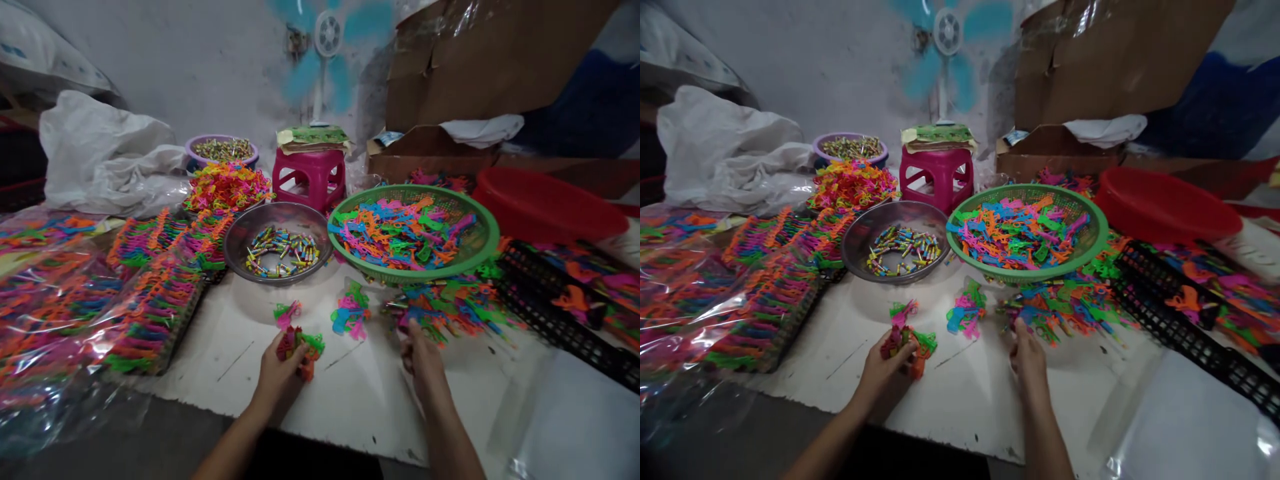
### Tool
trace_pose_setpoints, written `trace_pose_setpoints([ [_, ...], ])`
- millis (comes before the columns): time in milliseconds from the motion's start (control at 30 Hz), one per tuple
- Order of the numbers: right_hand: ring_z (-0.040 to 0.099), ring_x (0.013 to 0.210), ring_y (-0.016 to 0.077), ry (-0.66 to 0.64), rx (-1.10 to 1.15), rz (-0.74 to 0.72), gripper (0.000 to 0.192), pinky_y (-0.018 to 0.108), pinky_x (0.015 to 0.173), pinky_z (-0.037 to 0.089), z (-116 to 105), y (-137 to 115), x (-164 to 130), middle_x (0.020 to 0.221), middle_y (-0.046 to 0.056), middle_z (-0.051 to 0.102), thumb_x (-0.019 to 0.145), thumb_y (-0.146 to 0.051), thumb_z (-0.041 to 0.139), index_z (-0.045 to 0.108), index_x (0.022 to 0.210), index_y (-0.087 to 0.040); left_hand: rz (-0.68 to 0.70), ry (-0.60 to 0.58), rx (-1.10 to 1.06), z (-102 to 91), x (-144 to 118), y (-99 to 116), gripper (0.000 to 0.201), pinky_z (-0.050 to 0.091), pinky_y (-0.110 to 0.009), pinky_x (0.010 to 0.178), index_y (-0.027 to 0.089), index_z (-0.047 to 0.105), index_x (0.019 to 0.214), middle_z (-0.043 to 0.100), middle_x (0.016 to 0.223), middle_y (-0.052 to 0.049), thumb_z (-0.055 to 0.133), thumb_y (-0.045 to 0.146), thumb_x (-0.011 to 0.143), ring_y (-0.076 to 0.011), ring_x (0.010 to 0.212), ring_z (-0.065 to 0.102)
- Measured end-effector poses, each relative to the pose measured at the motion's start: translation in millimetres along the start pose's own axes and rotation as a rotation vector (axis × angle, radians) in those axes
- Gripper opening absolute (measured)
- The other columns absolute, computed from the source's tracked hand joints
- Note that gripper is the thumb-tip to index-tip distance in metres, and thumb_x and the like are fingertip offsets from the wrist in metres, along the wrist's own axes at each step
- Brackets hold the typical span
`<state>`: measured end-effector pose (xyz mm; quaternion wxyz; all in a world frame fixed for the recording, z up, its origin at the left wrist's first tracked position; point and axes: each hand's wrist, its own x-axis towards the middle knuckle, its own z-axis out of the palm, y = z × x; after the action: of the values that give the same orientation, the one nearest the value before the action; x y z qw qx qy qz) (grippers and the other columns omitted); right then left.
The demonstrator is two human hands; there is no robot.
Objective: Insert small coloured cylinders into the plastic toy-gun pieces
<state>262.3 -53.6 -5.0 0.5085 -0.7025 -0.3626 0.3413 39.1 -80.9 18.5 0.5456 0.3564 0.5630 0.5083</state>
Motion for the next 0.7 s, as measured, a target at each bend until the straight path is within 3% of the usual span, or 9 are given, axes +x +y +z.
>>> trace_pose_setpoints([
  [67,0.041,0.041,0.0115,-0.090,-0.181,-0.064,0.045,0.023,0.042,0.031,6,1,3,0.043,-0.002,0.045,0.070,-0.058,0.043,0.053,0.054,-0.017,-0.055,-0.041,-0.090,0.8,0,-7,0.028,0.035,-0.019,0.042,0.016,0.050,0.067,0.051,0.051,0.005,0.068,0.036,0.058,-0.0079,0.043,0.046],
  [133,0.051,0.054,0.0151,-0.157,-0.400,-0.191,0.043,0.024,0.052,0.037,28,-3,-4,0.054,0.001,0.055,0.073,-0.055,0.042,0.059,0.063,-0.017,-0.085,-0.096,-0.118,1.7,-1,-17,0.028,0.034,-0.018,0.042,0.016,0.051,0.068,0.050,0.052,0.005,0.068,0.037,0.059,-0.0070,0.044,0.045],
  [267,0.056,0.079,0.0220,-0.083,-0.850,-0.329,0.038,0.029,0.068,0.038,80,-14,-13,0.083,0.010,0.062,0.073,-0.050,0.046,0.062,0.081,-0.016,-0.087,-0.180,-0.006,-2.4,-4,-25,0.027,0.034,-0.018,0.043,0.014,0.055,0.068,0.049,0.052,0.004,0.069,0.035,0.058,-0.0070,0.046,0.044],
  [333,0.054,0.085,0.0247,-0.056,-0.978,-0.343,0.039,0.031,0.071,0.037,93,-16,-11,0.091,0.014,0.059,0.069,-0.047,0.053,0.061,0.087,-0.013,-0.086,-0.184,0.021,-7.8,-3,-22,0.026,0.035,-0.019,0.045,0.014,0.055,0.069,0.049,0.052,0.004,0.068,0.034,0.059,-0.0076,0.047,0.045],
  [533,0.053,0.081,0.0174,-0.158,-0.866,-0.440,0.020,0.025,0.074,0.036,74,2,-6,0.080,0.005,0.059,0.074,-0.032,0.049,0.062,0.078,-0.017,-0.081,-0.108,-0.012,-14.7,4,-22,0.036,0.041,-0.022,0.049,0.016,0.053,0.085,0.056,0.065,0.001,0.069,0.033,0.058,-0.0087,0.049,0.049],
  [633,0.051,0.084,0.0212,-0.077,-0.931,-0.479,0.027,0.030,0.076,0.034,66,7,-15,0.082,0.006,0.060,0.075,-0.040,0.048,0.063,0.082,-0.018,-0.128,-0.095,-0.020,-8.8,5,-31,0.038,0.038,-0.021,0.045,0.018,0.053,0.091,0.055,0.062,0.003,0.067,0.034,0.059,-0.0077,0.044,0.046],
  [700,0.050,0.087,0.0252,-0.030,-1.016,-0.492,0.035,0.034,0.075,0.032,66,6,-20,0.085,0.008,0.059,0.074,-0.047,0.048,0.063,0.084,-0.018,-0.107,-0.097,0.034,-5.9,6,-37,0.032,0.037,-0.020,0.045,0.017,0.056,0.084,0.053,0.057,0.004,0.066,0.034,0.059,-0.0080,0.045,0.046],
])
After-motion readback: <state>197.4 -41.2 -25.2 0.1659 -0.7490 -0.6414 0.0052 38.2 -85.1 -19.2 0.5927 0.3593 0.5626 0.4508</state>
